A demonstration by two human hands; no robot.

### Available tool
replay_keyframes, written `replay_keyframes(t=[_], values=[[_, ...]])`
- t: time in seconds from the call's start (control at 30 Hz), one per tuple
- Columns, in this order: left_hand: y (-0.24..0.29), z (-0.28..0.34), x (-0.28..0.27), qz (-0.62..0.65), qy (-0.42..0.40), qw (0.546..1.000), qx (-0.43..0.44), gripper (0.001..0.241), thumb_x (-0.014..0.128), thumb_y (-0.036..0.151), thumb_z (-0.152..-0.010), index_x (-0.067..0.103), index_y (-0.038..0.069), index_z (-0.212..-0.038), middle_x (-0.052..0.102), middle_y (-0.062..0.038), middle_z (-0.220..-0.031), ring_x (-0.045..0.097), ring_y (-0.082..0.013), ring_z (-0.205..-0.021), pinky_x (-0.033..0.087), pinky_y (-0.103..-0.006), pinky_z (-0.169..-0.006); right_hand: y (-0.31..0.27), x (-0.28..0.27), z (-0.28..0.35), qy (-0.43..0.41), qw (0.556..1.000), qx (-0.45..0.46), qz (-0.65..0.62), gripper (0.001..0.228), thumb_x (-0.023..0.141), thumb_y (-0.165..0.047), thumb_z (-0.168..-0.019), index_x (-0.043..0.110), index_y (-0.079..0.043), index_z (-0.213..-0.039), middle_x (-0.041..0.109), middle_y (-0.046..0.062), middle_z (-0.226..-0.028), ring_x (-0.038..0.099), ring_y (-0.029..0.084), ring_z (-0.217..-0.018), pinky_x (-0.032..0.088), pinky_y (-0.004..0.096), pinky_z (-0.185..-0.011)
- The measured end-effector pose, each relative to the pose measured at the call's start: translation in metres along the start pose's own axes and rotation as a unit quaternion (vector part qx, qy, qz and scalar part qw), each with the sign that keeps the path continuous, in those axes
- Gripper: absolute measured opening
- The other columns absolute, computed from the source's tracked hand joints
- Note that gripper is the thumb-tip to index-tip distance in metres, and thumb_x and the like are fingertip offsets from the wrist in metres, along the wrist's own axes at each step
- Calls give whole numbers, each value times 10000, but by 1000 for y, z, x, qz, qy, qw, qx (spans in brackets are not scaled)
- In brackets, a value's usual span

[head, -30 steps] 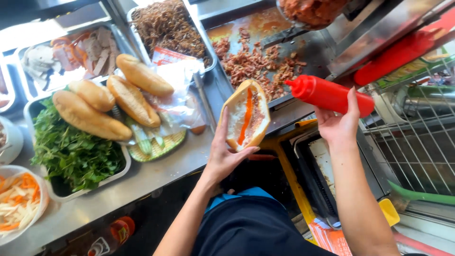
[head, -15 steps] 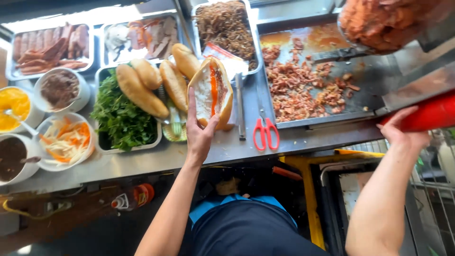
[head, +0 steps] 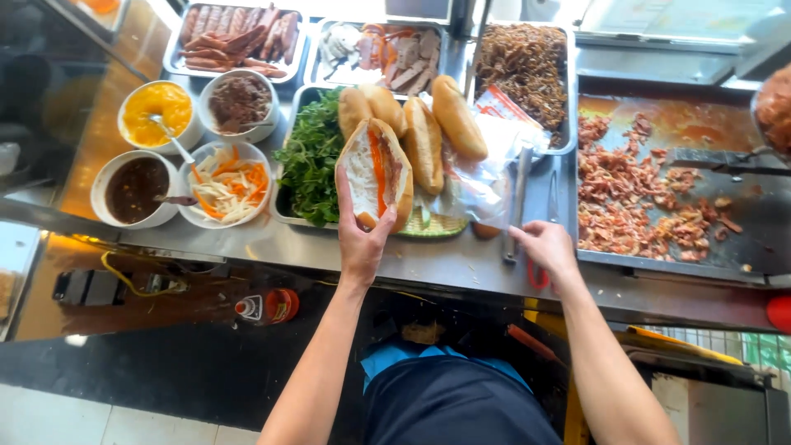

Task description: Preparing a Banh Mi sandwich by cutting bread, adding fillings, and toasting it in a press

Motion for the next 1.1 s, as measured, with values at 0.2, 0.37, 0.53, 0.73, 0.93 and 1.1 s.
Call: replay_keyframes(t=[0.2,0.37,0.53,0.73,0.93,1.1], values=[[25,-8,-69,-22,55,997,45,963,726,96,-872,131,181,-1625,144,-128,-1718,185,-204,-1571,208,-346,-1260,43,-34,23,-15,936,102,-337,238,469,-135,-1139,500,54,-1280,679,261,-1130,700,267,-943,525,335,-633],[23,-18,-118,-22,104,992,60,982,743,70,-857,138,159,-1625,165,-138,-1708,250,-205,-1537,291,-328,-1229,26,-46,48,51,953,40,-297,221,458,-258,-1171,479,-67,-1280,691,121,-1127,516,167,-677,417,321,-570],[25,-20,-152,-55,127,986,91,1004,749,1,-851,135,165,-1627,129,-113,-1720,185,-216,-1575,307,-346,-1251,-106,-40,95,19,974,-77,-212,612,526,-258,-1076,338,7,-1594,681,252,-1119,538,236,-671,469,355,-573],[19,-18,-167,-111,127,984,54,1141,876,92,-704,244,217,-1646,214,-201,-1668,248,-370,-1540,258,-467,-1254,-187,42,58,124,926,-357,-5,418,714,-420,-972,716,-200,-1327,745,105,-1121,711,352,-1021,543,440,-916],[10,-19,-178,-114,94,988,36,1195,897,169,-694,195,259,-1658,201,-190,-1671,255,-371,-1539,235,-483,-1249,-242,79,26,177,908,-356,135,473,630,-575,-977,677,-290,-1353,743,43,-1037,736,334,-933,550,494,-863],[15,-26,-183,-114,61,991,38,1172,896,192,-705,200,204,-1648,231,-270,-1636,263,-452,-1516,229,-547,-1239,-251,52,51,183,914,-359,46,305,712,-413,-992,767,-272,-1257,774,83,-1054,719,368,-984,568,492,-824]])
Point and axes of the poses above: each hand's wrist, its own z-axis away from the middle knuckle, its own x-axis out of the palm, y = z × x, the point moved 5 cm from there along -z, towards the middle knuckle
